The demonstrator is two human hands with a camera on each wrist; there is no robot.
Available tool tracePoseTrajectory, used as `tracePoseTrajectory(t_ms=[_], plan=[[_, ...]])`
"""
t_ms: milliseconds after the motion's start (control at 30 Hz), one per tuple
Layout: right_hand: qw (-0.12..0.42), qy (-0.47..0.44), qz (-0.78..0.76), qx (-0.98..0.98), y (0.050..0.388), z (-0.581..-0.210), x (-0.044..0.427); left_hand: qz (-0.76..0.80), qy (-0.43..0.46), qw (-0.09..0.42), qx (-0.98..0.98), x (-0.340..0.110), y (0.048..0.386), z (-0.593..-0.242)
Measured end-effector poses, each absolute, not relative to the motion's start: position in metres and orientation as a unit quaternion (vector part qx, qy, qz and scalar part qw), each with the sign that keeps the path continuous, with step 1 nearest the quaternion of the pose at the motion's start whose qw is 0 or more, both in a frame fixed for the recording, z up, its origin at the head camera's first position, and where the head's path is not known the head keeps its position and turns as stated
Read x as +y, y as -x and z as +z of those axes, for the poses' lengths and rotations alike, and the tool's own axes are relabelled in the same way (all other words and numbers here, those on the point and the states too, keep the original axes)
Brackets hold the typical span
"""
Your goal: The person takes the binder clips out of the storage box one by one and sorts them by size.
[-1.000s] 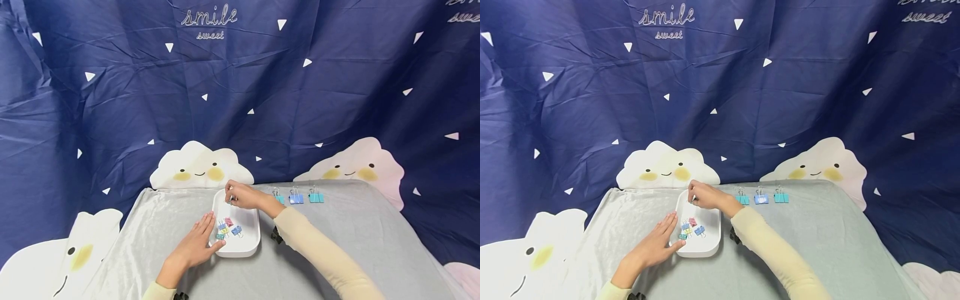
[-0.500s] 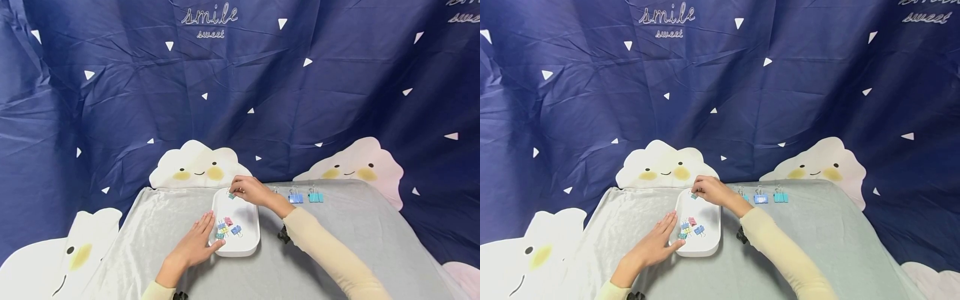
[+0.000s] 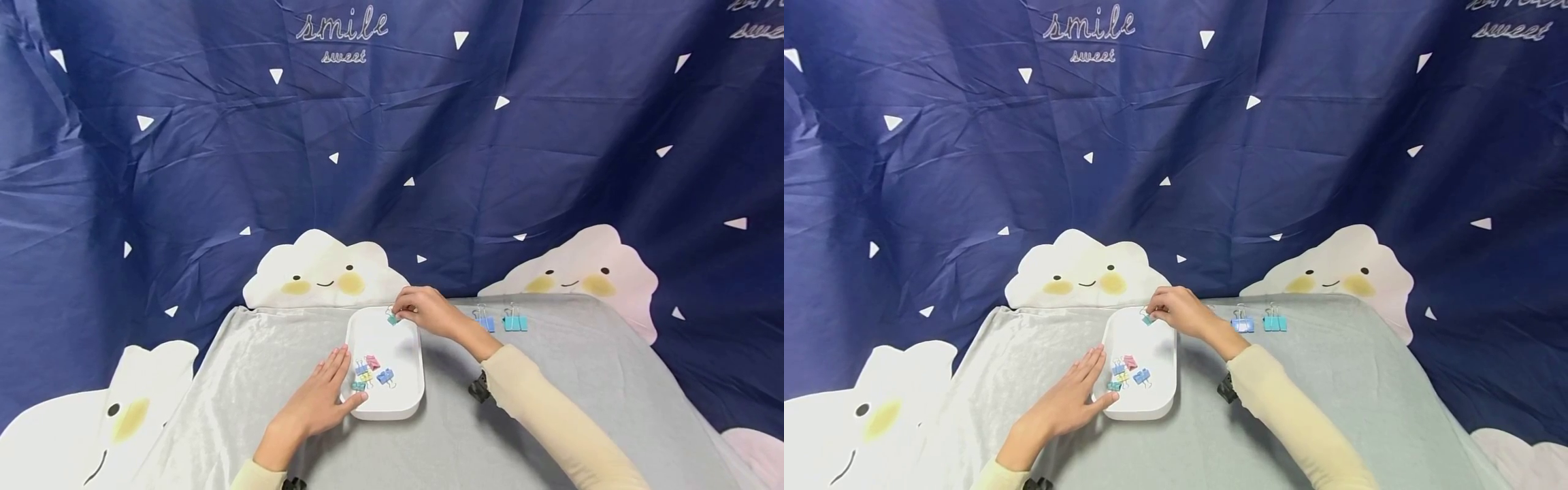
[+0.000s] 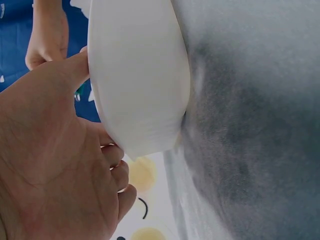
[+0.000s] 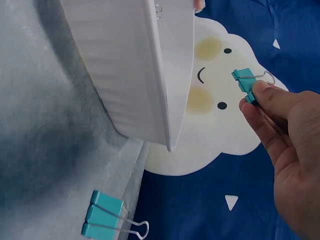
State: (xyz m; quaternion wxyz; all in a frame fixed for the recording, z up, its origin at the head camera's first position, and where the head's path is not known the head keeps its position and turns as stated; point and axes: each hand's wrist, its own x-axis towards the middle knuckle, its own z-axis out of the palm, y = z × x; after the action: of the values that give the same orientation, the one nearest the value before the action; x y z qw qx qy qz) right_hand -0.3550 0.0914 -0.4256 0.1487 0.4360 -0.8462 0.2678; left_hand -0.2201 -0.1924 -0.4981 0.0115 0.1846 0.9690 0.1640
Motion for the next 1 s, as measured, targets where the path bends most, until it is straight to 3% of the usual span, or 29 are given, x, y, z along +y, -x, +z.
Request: tracePoseTrajectory(t_ms=[533,800,1000], plan=[[0.163,-0.392,0.310,-0.851,0.346,-0.429,0.138,0.165,-0.190,0.002,0.968,-0.193,0.216,-0.497],[0.142,-0.361,0.325,-0.863,0.342,-0.441,0.161,0.161,-0.196,-0.007,0.967,-0.193,0.217,-0.500],[0.159,-0.347,0.324,-0.866,0.341,-0.455,0.176,0.151,-0.198,-0.019,0.968,-0.193,0.218,-0.503]])
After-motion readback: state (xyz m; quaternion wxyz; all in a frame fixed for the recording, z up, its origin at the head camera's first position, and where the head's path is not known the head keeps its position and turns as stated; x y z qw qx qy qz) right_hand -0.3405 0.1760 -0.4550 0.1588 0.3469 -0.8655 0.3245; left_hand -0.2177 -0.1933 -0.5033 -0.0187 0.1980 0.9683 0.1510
